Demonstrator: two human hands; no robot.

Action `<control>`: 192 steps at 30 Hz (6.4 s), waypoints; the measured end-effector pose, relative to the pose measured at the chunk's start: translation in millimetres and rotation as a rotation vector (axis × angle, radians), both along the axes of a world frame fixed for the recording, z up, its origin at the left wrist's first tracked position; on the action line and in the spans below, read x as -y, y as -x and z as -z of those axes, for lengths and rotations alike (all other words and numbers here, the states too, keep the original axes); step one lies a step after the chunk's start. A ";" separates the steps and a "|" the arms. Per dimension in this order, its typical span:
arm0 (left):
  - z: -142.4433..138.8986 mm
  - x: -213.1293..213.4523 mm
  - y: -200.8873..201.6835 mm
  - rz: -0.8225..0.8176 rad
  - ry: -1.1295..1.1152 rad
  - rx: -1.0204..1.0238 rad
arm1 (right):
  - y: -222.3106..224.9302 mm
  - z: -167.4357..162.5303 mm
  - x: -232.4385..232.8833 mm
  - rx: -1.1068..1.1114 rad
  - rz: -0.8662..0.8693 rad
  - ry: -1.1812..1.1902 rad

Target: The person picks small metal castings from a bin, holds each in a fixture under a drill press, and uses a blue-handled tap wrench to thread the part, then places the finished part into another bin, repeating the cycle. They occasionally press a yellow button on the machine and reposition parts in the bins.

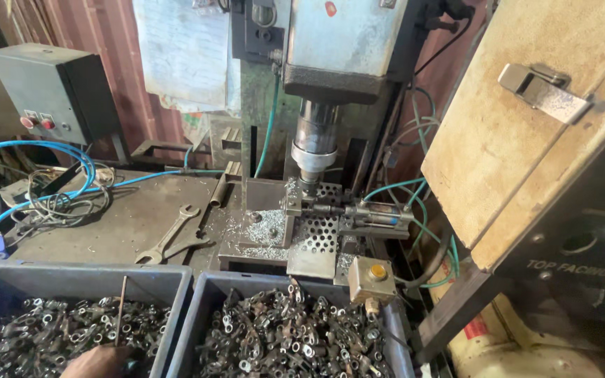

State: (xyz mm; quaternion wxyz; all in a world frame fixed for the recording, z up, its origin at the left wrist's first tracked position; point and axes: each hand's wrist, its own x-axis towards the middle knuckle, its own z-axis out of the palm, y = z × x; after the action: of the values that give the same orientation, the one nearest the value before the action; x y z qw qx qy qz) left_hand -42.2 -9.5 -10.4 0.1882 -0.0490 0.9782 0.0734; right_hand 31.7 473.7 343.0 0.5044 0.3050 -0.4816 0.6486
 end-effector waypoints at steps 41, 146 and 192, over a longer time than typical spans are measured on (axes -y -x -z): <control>-98.8 -102.3 -38.8 -0.173 -0.891 -0.801 | 73.2 302.0 121.8 0.600 -0.324 -0.972; -4.2 -1.5 8.4 -0.088 -0.239 -0.443 | 264.3 231.6 93.4 1.068 -0.234 0.156; -27.3 12.0 -17.3 -0.427 -1.502 -0.753 | 87.4 307.2 97.4 0.735 0.111 -1.265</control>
State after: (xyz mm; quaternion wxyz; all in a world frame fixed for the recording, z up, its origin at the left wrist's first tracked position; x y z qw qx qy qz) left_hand -24.8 -21.5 17.0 -0.1836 -0.0667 0.6377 0.7451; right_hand -55.7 376.3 35.8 0.0699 0.2757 -0.9168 0.2804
